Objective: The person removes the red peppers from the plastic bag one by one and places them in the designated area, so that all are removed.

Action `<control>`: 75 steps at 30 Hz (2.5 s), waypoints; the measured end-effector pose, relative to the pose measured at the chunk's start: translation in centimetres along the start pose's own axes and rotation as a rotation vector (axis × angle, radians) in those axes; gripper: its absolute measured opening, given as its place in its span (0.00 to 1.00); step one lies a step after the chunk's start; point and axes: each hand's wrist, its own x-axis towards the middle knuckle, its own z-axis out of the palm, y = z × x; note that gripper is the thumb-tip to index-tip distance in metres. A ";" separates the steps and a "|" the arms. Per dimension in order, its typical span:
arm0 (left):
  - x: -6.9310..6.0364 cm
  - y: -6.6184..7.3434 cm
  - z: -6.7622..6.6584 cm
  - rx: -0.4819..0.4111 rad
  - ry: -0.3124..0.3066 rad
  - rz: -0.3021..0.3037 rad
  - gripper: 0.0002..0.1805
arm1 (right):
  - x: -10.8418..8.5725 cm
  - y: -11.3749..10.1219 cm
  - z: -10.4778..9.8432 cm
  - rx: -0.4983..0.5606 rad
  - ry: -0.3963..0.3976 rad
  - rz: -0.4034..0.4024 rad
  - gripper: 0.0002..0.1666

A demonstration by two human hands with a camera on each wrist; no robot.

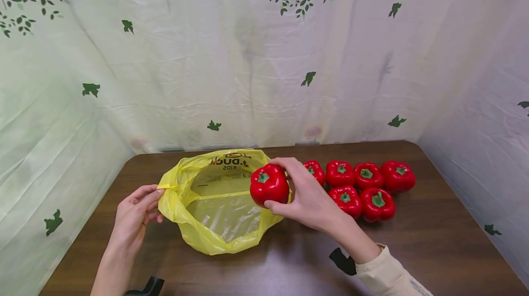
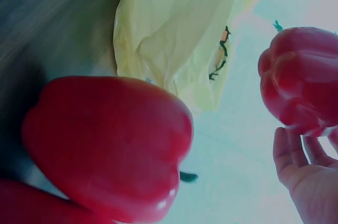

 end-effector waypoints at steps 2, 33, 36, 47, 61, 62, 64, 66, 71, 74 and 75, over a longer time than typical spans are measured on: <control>0.0 0.0 0.0 -0.009 -0.001 0.012 0.09 | -0.3 -0.1 -0.3 -0.001 0.007 0.001 0.45; 0.1 -0.1 0.0 0.003 -0.001 0.025 0.10 | -6.7 2.1 -8.4 -0.132 0.081 0.154 0.52; 0.1 -0.2 0.1 -0.004 0.000 0.020 0.09 | -7.6 2.4 -9.3 -0.140 0.088 0.181 0.51; 0.0 -0.3 0.3 0.009 0.006 0.013 0.10 | -10.0 3.6 -11.8 -0.186 0.142 0.143 0.54; -0.1 0.1 -0.2 0.015 0.006 0.019 0.10 | -13.6 6.1 -14.7 -0.215 0.177 0.302 0.55; -0.1 0.1 -0.1 0.017 0.006 0.020 0.10 | -13.8 6.4 -14.9 -0.220 0.179 0.312 0.56; -0.1 0.1 -0.1 0.019 0.007 0.021 0.11 | -14.3 7.0 -15.4 -0.230 0.182 0.320 0.56; -0.1 0.1 -0.1 0.022 0.005 0.021 0.11 | -14.7 7.5 -15.7 -0.238 0.191 0.329 0.57; -0.1 0.1 0.1 0.020 0.003 0.018 0.11 | -15.7 8.6 -16.3 -0.242 0.236 0.324 0.57; -0.1 0.1 0.1 0.015 -0.002 0.022 0.11 | -16.2 9.2 -16.6 -0.230 0.269 0.314 0.56; -0.1 0.1 0.1 0.016 -0.004 0.025 0.11 | -16.4 9.3 -16.7 -0.227 0.279 0.314 0.56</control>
